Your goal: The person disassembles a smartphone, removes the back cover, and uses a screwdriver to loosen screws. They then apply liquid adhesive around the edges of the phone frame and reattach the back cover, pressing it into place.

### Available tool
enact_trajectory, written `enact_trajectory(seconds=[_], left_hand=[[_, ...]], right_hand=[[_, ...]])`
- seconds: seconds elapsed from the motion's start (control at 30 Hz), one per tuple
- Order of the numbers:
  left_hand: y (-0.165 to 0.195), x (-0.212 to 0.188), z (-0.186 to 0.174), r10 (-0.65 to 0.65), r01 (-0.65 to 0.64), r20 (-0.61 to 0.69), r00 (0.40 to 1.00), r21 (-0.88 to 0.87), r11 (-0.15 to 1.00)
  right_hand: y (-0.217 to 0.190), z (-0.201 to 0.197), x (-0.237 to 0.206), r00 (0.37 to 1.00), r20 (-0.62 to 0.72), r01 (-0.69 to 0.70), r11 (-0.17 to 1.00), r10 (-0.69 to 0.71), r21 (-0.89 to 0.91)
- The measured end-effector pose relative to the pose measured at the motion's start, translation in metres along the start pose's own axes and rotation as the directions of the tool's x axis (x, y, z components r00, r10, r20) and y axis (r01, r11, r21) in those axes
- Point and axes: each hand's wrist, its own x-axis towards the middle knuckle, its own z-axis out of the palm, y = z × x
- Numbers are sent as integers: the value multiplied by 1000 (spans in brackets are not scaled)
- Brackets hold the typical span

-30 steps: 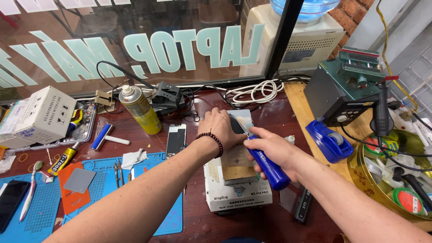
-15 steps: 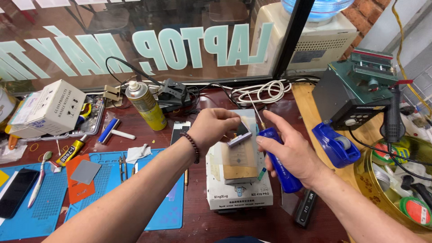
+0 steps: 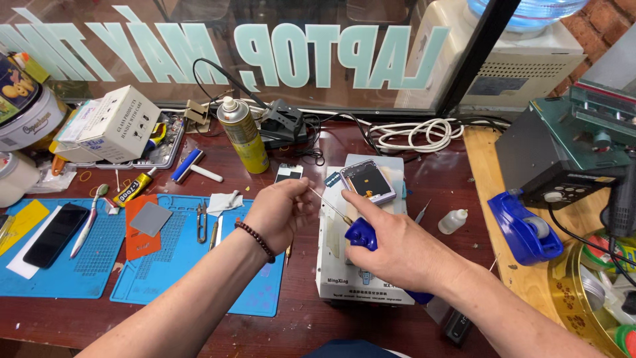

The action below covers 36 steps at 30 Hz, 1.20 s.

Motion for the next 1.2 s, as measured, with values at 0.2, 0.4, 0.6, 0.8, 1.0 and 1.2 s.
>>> enact_trajectory(seconds=[0.2, 0.4, 0.6, 0.8, 1.0, 1.2], left_hand=[[42, 18, -65, -62, 17, -238, 969, -189, 982], [20, -20, -47, -144, 166, -135, 980, 163, 973], [12, -39, -12, -224, 208, 313, 923, 83, 975], [19, -13, -28, -195, 198, 150, 969, -6, 980], [17, -26, -28, -286, 283, 207, 936, 44, 958], [15, -54, -6, -263, 205, 411, 873, 181, 962]], right_hand=[[6, 4, -2, 999, -26, -39, 998, 40, 53], [9, 10, 6, 993, -117, -14, 993, 29, 120], [-18, 20, 8, 997, -35, -63, 994, 66, 94], [-24, 22, 2, 982, -1, -188, 981, 189, 42], [-16, 24, 11, 965, -260, 50, 995, -25, 90], [-40, 29, 20, 986, -164, 36, 995, -21, 90]])
